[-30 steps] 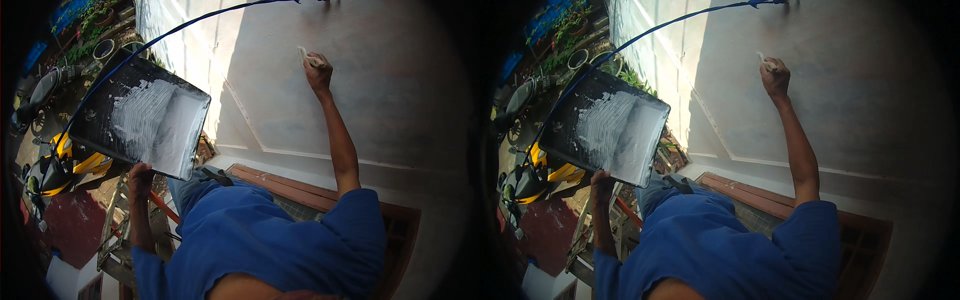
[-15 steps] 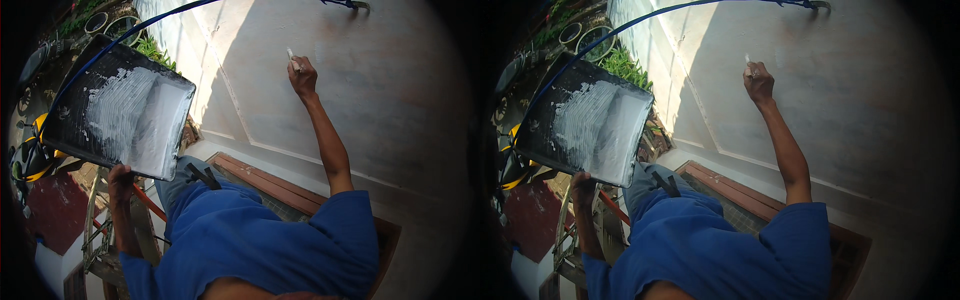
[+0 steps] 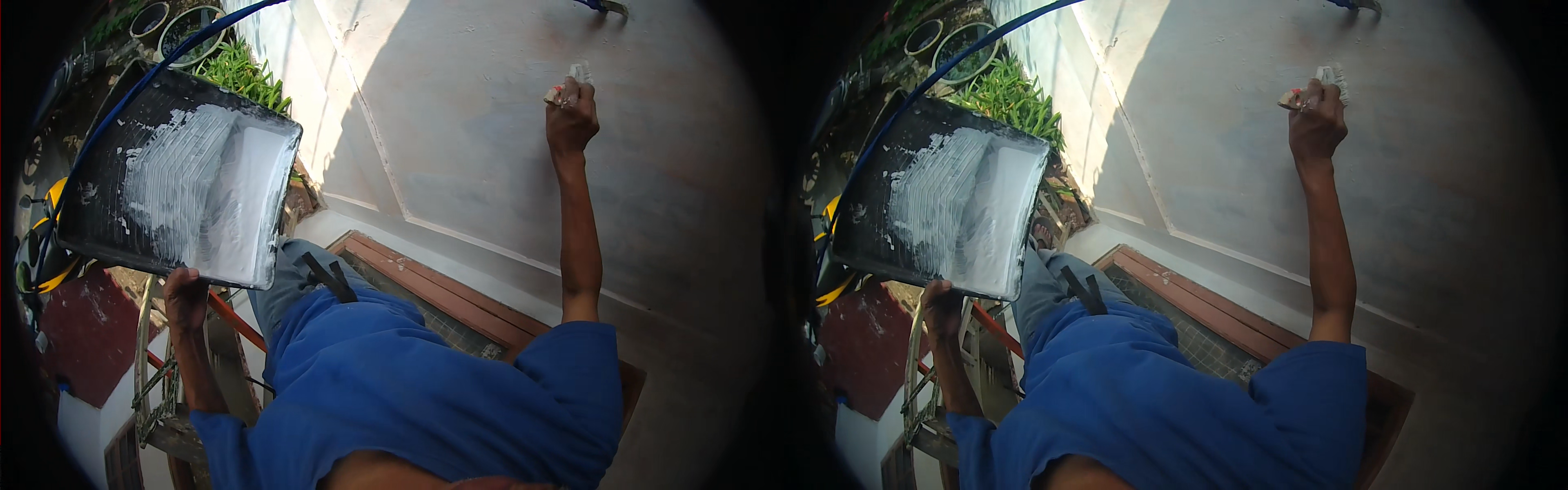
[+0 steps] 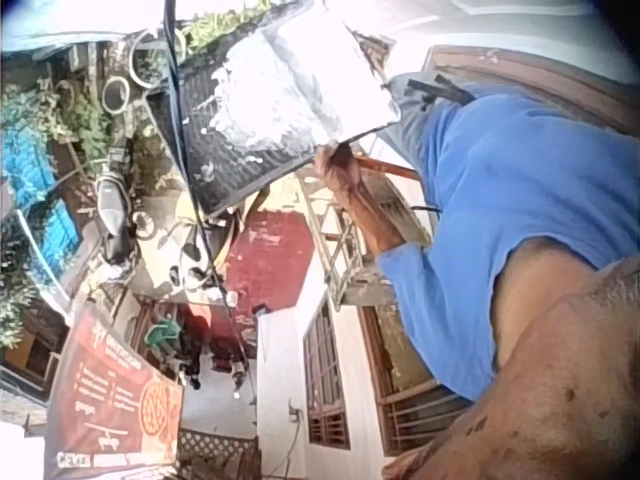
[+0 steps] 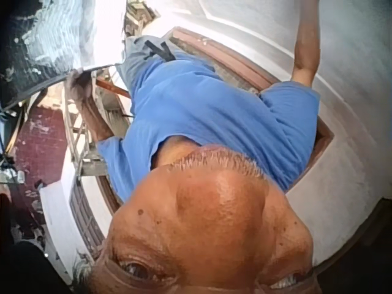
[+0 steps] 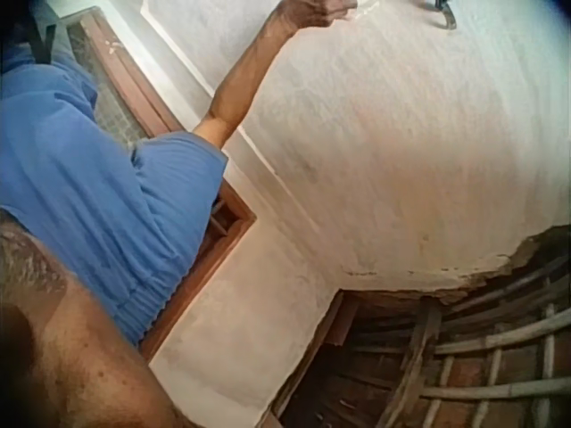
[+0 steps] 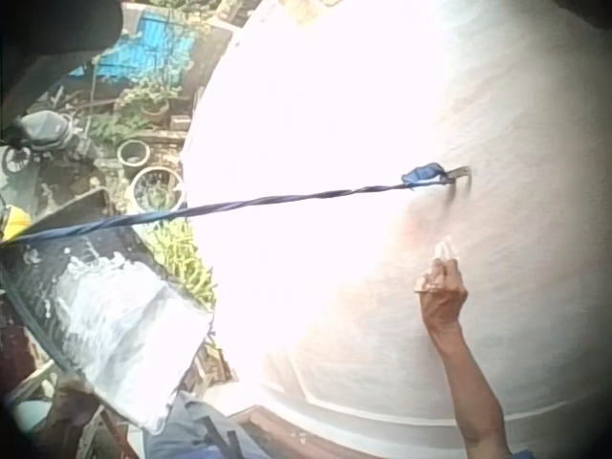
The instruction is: The person applies white paint to the junction of a ceiling and wall with a paint brush while holding a tray of paint by hand.
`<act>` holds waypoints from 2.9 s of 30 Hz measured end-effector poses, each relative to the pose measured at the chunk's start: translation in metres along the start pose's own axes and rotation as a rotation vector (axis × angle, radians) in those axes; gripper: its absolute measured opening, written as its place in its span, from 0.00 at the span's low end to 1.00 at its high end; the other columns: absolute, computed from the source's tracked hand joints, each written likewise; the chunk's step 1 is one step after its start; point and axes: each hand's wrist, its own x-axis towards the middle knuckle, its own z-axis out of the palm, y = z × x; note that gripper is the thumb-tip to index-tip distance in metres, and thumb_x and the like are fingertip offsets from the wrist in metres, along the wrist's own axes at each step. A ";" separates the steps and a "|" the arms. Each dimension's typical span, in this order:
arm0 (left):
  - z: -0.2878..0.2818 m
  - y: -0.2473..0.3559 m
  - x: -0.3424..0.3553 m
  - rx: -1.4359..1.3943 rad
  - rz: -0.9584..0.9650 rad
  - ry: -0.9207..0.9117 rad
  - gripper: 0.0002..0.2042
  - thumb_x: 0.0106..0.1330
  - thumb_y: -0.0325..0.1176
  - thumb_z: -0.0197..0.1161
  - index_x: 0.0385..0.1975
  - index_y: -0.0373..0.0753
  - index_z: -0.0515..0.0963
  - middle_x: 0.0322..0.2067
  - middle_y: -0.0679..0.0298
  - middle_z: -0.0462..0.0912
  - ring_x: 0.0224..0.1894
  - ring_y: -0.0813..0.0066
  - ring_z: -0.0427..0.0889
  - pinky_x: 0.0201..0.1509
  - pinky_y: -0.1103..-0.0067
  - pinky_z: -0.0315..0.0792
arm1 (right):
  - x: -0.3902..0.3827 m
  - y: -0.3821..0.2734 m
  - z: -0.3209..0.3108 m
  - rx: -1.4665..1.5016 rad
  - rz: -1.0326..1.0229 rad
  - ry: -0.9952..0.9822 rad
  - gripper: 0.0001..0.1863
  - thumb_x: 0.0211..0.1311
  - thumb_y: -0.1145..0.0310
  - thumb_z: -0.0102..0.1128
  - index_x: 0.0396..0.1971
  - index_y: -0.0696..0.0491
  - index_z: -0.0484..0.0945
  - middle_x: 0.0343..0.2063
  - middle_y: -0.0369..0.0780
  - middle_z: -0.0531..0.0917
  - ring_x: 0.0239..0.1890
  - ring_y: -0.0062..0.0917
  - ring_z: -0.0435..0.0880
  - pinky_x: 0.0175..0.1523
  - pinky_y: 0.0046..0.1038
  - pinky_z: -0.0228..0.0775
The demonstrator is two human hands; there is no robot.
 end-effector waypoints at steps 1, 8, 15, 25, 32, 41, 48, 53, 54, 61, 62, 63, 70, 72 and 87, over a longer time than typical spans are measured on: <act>0.002 0.001 0.000 0.015 0.003 0.021 0.03 0.50 0.28 0.57 0.19 0.38 0.74 0.22 0.66 0.77 0.30 0.73 0.75 0.44 0.75 0.66 | -0.012 -0.012 0.020 -0.043 -0.055 -0.045 0.12 0.42 0.74 0.59 0.31 0.55 0.73 0.29 0.41 0.70 0.28 0.32 0.76 0.28 0.30 0.73; -0.001 0.000 0.002 0.043 0.019 0.081 0.03 0.50 0.27 0.56 0.17 0.39 0.73 0.21 0.67 0.75 0.30 0.74 0.74 0.46 0.74 0.65 | -0.069 -0.092 0.122 0.315 -0.110 -0.368 0.04 0.48 0.76 0.51 0.25 0.59 0.73 0.27 0.44 0.72 0.26 0.34 0.77 0.27 0.33 0.73; 0.011 0.001 -0.001 0.019 -0.001 0.083 0.03 0.49 0.27 0.55 0.17 0.38 0.72 0.21 0.66 0.73 0.31 0.74 0.72 0.45 0.73 0.65 | 0.007 0.026 0.015 0.316 0.096 -0.016 0.06 0.47 0.72 0.57 0.27 0.55 0.76 0.24 0.42 0.75 0.24 0.37 0.78 0.29 0.34 0.71; 0.037 0.002 -0.006 0.001 0.002 0.190 0.02 0.46 0.26 0.55 0.16 0.39 0.71 0.20 0.67 0.71 0.29 0.74 0.70 0.45 0.75 0.63 | -0.068 -0.024 0.055 0.088 -0.073 -0.137 0.11 0.46 0.76 0.54 0.33 0.59 0.73 0.29 0.43 0.70 0.31 0.35 0.76 0.33 0.30 0.73; 0.010 0.000 -0.001 -0.018 0.019 0.144 0.03 0.49 0.27 0.56 0.16 0.38 0.72 0.21 0.66 0.73 0.30 0.73 0.71 0.46 0.74 0.63 | -0.086 -0.061 0.097 0.496 0.195 -0.358 0.05 0.48 0.71 0.56 0.22 0.57 0.74 0.24 0.47 0.74 0.27 0.44 0.77 0.32 0.39 0.69; 0.010 0.002 0.000 0.010 0.012 0.129 0.03 0.49 0.27 0.56 0.17 0.37 0.73 0.20 0.66 0.73 0.30 0.74 0.72 0.45 0.74 0.64 | -0.003 0.022 -0.020 -0.112 0.096 0.098 0.10 0.44 0.72 0.60 0.31 0.54 0.75 0.26 0.40 0.72 0.27 0.34 0.78 0.27 0.32 0.73; 0.017 0.000 -0.002 0.018 0.024 0.103 0.05 0.50 0.29 0.56 0.16 0.37 0.73 0.21 0.65 0.74 0.30 0.73 0.72 0.45 0.71 0.66 | -0.112 -0.094 0.114 0.286 0.014 -0.439 0.04 0.46 0.77 0.53 0.25 0.59 0.72 0.29 0.47 0.72 0.30 0.38 0.77 0.33 0.36 0.71; 0.018 0.004 0.005 0.013 0.008 0.089 0.04 0.49 0.26 0.54 0.15 0.38 0.72 0.21 0.65 0.74 0.32 0.71 0.73 0.46 0.71 0.65 | -0.109 -0.048 0.109 0.455 0.362 -0.444 0.06 0.46 0.71 0.57 0.24 0.58 0.73 0.23 0.46 0.77 0.26 0.44 0.77 0.33 0.39 0.70; 0.016 0.002 0.004 -0.008 0.005 0.058 0.04 0.49 0.26 0.54 0.15 0.38 0.72 0.21 0.65 0.74 0.32 0.71 0.73 0.46 0.72 0.65 | -0.090 -0.030 0.086 0.489 0.367 -0.321 0.06 0.45 0.70 0.56 0.24 0.57 0.75 0.21 0.47 0.77 0.26 0.44 0.77 0.33 0.39 0.70; 0.030 0.004 -0.001 -0.091 -0.013 0.058 0.02 0.48 0.26 0.55 0.17 0.37 0.72 0.26 0.62 0.76 0.38 0.68 0.74 0.51 0.70 0.63 | -0.024 0.059 -0.039 0.045 0.152 0.149 0.08 0.46 0.74 0.58 0.29 0.54 0.76 0.25 0.39 0.74 0.23 0.33 0.77 0.27 0.31 0.71; 0.033 0.004 -0.001 -0.094 -0.011 0.065 0.02 0.48 0.26 0.55 0.17 0.37 0.72 0.26 0.62 0.76 0.38 0.68 0.74 0.51 0.70 0.63 | -0.026 0.056 -0.037 0.004 0.132 0.178 0.09 0.44 0.75 0.59 0.30 0.55 0.76 0.26 0.39 0.74 0.25 0.32 0.78 0.28 0.31 0.72; 0.036 0.004 -0.001 -0.095 -0.025 0.090 0.02 0.48 0.27 0.55 0.18 0.37 0.73 0.28 0.61 0.76 0.39 0.67 0.73 0.52 0.69 0.63 | -0.032 0.047 -0.026 -0.016 0.112 0.113 0.10 0.44 0.75 0.59 0.31 0.54 0.76 0.27 0.39 0.73 0.27 0.32 0.78 0.29 0.31 0.72; 0.034 0.001 -0.007 -0.053 0.053 0.133 0.05 0.48 0.30 0.56 0.18 0.35 0.73 0.28 0.60 0.76 0.38 0.66 0.73 0.52 0.68 0.62 | -0.140 -0.094 0.126 0.243 0.062 -0.234 0.07 0.46 0.74 0.54 0.27 0.59 0.70 0.27 0.43 0.68 0.29 0.35 0.74 0.29 0.32 0.71; 0.019 0.004 -0.006 -0.034 0.037 0.111 0.05 0.48 0.31 0.57 0.16 0.37 0.73 0.26 0.61 0.75 0.37 0.67 0.73 0.51 0.68 0.63 | -0.168 -0.128 0.170 0.268 0.075 -0.350 0.06 0.48 0.74 0.52 0.27 0.59 0.72 0.29 0.45 0.70 0.31 0.36 0.75 0.31 0.33 0.72; 0.043 0.002 -0.006 -0.030 0.022 0.080 0.04 0.47 0.28 0.54 0.19 0.35 0.74 0.30 0.59 0.78 0.42 0.65 0.74 0.54 0.67 0.60 | -0.113 -0.053 0.089 0.336 0.214 0.023 0.08 0.46 0.72 0.58 0.29 0.55 0.77 0.23 0.40 0.74 0.23 0.34 0.77 0.27 0.33 0.70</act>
